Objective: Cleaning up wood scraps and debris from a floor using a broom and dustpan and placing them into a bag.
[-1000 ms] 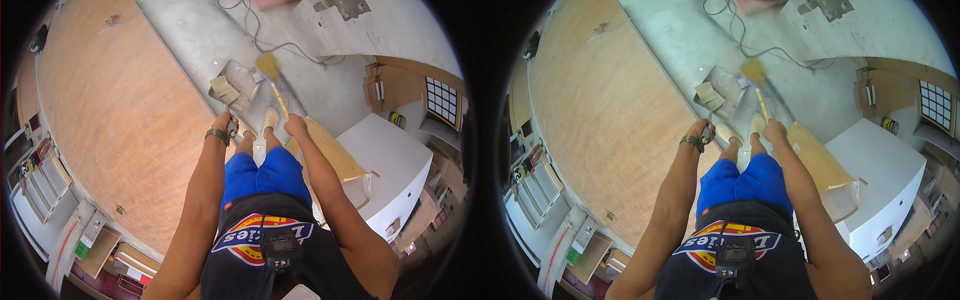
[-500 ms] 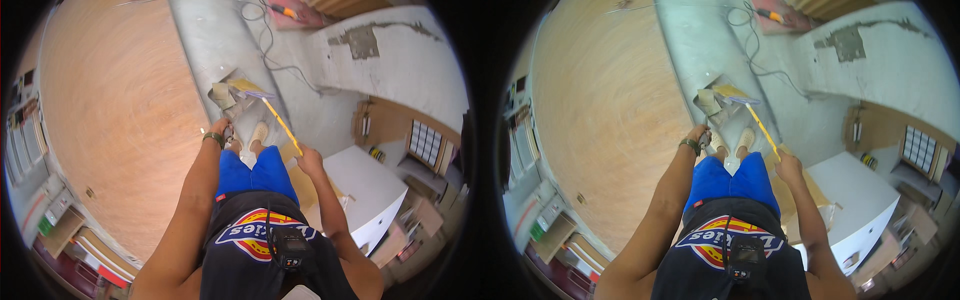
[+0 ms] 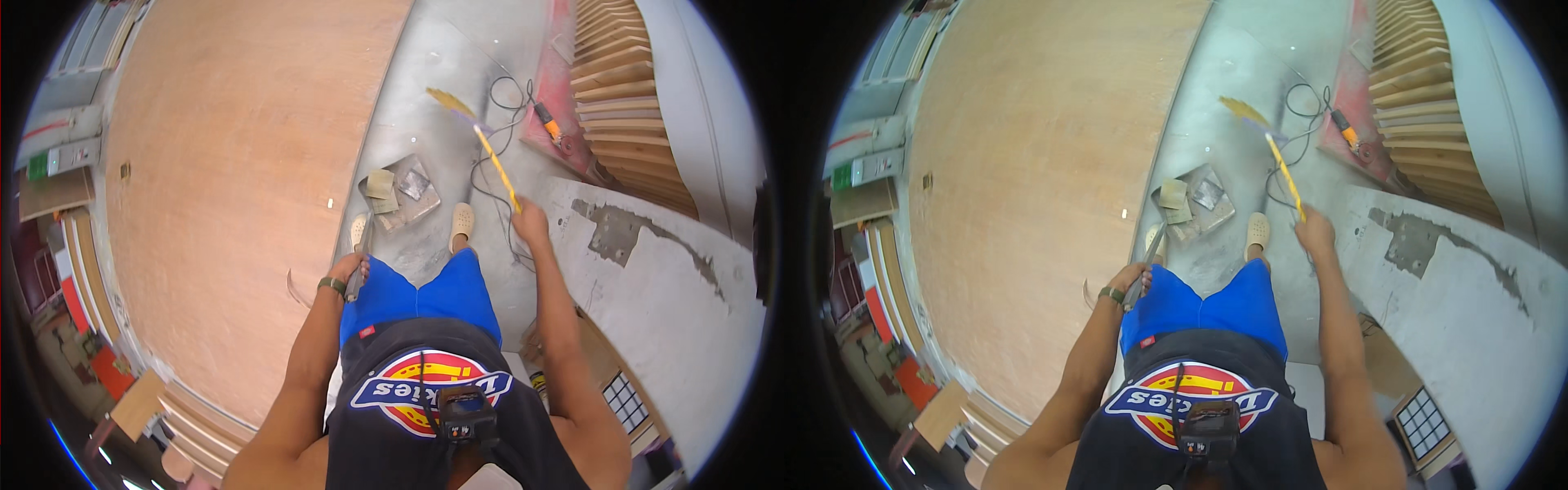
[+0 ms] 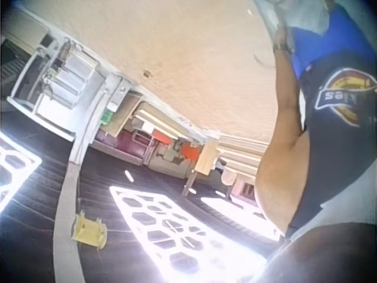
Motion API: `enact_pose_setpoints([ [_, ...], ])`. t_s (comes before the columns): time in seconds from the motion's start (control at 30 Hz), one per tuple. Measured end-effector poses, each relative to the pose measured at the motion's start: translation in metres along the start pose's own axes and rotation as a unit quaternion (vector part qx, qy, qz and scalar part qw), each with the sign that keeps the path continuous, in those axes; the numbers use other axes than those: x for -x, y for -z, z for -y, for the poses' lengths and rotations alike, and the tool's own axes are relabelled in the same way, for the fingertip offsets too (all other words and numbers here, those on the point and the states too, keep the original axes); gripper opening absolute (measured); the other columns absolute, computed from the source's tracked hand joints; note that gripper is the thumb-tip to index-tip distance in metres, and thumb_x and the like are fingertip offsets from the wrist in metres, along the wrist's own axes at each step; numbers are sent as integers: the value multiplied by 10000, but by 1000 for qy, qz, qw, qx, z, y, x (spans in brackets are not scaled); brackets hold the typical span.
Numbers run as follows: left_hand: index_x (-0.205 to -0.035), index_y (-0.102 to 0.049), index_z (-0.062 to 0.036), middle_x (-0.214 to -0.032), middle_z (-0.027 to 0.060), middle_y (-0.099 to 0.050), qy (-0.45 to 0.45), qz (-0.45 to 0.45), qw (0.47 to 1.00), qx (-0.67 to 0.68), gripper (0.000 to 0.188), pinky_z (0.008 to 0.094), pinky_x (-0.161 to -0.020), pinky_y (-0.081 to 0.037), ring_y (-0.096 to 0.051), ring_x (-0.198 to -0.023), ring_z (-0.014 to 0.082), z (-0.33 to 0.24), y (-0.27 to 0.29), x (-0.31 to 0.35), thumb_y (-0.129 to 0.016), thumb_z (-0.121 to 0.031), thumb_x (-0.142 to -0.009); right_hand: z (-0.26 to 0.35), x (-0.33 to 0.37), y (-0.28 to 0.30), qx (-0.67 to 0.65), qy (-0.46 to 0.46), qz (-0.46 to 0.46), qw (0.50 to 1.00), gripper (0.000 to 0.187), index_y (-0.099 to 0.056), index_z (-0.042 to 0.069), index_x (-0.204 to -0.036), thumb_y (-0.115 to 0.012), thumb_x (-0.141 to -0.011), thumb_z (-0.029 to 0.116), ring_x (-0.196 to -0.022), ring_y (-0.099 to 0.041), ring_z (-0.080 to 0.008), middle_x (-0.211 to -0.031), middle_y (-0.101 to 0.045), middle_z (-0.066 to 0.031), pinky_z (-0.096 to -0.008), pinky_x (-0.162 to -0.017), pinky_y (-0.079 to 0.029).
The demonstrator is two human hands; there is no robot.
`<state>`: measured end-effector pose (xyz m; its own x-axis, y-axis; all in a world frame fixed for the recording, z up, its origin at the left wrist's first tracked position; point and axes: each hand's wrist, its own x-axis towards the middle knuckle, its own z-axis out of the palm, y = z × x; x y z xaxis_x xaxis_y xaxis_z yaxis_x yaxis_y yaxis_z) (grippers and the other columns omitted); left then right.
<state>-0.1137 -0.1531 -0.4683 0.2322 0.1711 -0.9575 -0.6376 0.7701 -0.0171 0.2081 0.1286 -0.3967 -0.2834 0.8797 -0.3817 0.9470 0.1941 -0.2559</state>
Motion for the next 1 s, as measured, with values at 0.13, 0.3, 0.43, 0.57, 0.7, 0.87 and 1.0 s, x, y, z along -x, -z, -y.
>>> enact_pose_setpoints([
  [0.13,-704,-415,-136,-513,-55,-411,-12,-12,992,124,142,224,-342,-338,-383,-393,58,64,-33,14,-447,-161,-839,0,-119,23,66,66,29,995,466,-565,76,-1152,-517,-693,141,-946,-575,-375,-1016,-600,-222,-438,-845,-449],
  [0.3,-674,-410,-134,-515,-57,-409,-7,13,940,342,171,187,-331,-307,-386,-393,52,128,-54,14,-461,-131,-836,25,-213,18,114,133,54,983,455,-549,66,-1168,-504,-719,126,-938,-586,-370,-1006,-609,-218,-447,-821,-464],
  [0.43,-657,-405,-131,-513,-45,-418,-9,14,909,416,182,191,-323,-321,-396,-385,58,156,-54,-2,-461,-123,-830,25,-212,-12,180,133,139,965,417,-560,52,-1121,-498,-712,100,-945,-587,-363,-1019,-605,-217,-450,-820,-465],
  [0.57,-628,-390,-134,-497,-37,-407,-18,33,879,475,220,194,-319,-336,-398,-377,68,184,-26,-26,-416,-139,-847,24,-124,-53,225,164,190,942,384,-581,75,-1078,-526,-700,110,-922,-594,-353,-963,-625,-193,-435,-796,-476],
  [0.7,-661,-415,-126,-499,-30,-425,-87,14,889,448,198,192,-322,-352,-416,-386,70,192,-27,-45,-426,-173,-853,-7,-48,-48,230,189,225,928,474,-556,91,-1154,-531,-681,95,-929,-587,-364,-976,-615,-214,-440,-807,-468],
  [0.87,-674,-425,-125,-532,-22,-461,-66,-14,882,466,186,189,-339,-365,-433,-402,71,214,-24,-53,-509,-190,-826,-32,-10,-21,189,268,215,920,481,-557,75,-1149,-526,-669,83,-910,-589,-364,-944,-626,-201,-431,-804,-462],
  [1.0,-672,-423,-126,-542,-26,-465,-82,-1,856,511,184,185,-347,-368,-431,-400,68,257,-21,-37,-510,-176,-826,-20,-36,6,124,238,179,946,472,-576,76,-1140,-558,-670,106,-819,-611,-348,-917,-611,-237,-414,-707,-481],
])
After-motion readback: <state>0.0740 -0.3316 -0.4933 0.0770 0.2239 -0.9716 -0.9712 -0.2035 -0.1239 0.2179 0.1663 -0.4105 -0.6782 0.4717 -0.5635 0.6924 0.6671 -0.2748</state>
